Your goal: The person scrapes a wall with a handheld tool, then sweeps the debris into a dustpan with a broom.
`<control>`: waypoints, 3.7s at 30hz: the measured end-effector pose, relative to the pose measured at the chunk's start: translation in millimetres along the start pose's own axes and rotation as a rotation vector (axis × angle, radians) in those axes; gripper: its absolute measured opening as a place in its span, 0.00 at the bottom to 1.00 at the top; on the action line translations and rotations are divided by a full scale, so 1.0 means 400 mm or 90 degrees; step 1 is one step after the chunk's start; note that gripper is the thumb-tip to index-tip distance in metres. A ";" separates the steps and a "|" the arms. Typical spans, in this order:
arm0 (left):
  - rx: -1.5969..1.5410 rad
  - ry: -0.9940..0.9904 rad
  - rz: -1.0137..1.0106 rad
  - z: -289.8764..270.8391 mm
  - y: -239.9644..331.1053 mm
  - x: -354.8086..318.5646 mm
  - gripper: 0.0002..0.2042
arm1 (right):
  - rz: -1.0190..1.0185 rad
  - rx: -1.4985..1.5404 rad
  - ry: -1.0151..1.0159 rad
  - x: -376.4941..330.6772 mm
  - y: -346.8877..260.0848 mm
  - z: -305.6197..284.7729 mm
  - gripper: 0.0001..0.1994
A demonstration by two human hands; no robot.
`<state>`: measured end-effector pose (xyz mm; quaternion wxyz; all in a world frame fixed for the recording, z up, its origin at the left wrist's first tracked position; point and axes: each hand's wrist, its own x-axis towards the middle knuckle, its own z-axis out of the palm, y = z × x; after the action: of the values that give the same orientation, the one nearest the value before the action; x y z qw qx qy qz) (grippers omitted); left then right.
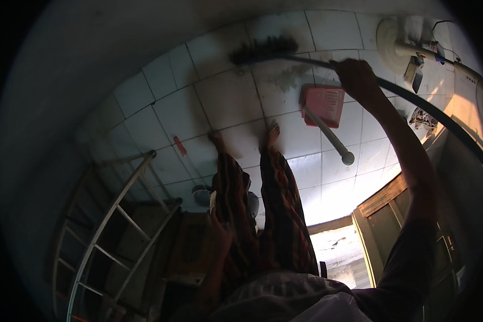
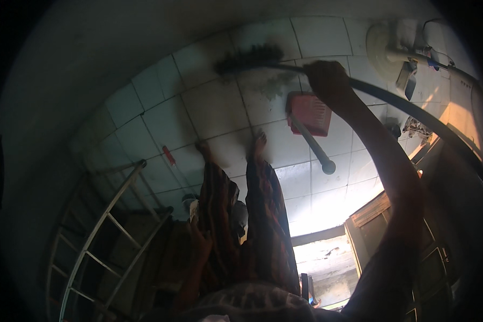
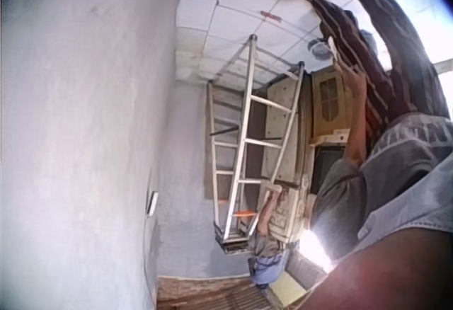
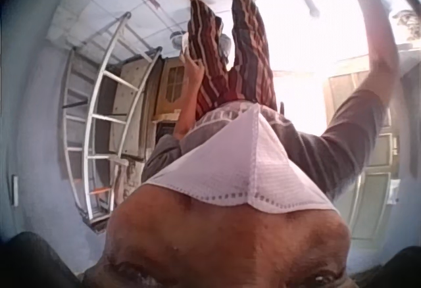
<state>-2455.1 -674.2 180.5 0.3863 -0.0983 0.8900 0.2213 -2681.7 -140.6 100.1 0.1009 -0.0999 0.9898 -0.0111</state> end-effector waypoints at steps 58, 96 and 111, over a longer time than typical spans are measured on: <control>-0.222 -0.062 0.272 0.107 0.329 0.896 0.33 | 0.444 0.084 -0.105 -0.703 0.015 0.196 0.17; -0.298 -0.007 0.638 0.179 0.216 0.905 0.27 | 0.822 0.064 0.291 -0.951 -0.270 0.886 0.17; -0.449 -0.017 0.474 0.183 0.184 0.929 0.37 | 1.059 0.482 0.092 -0.876 -0.574 0.844 0.20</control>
<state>-2686.9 -576.5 -111.9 0.2360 0.1038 0.7311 0.6317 -2232.4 -296.0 -151.5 0.0399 0.6855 0.6771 -0.2647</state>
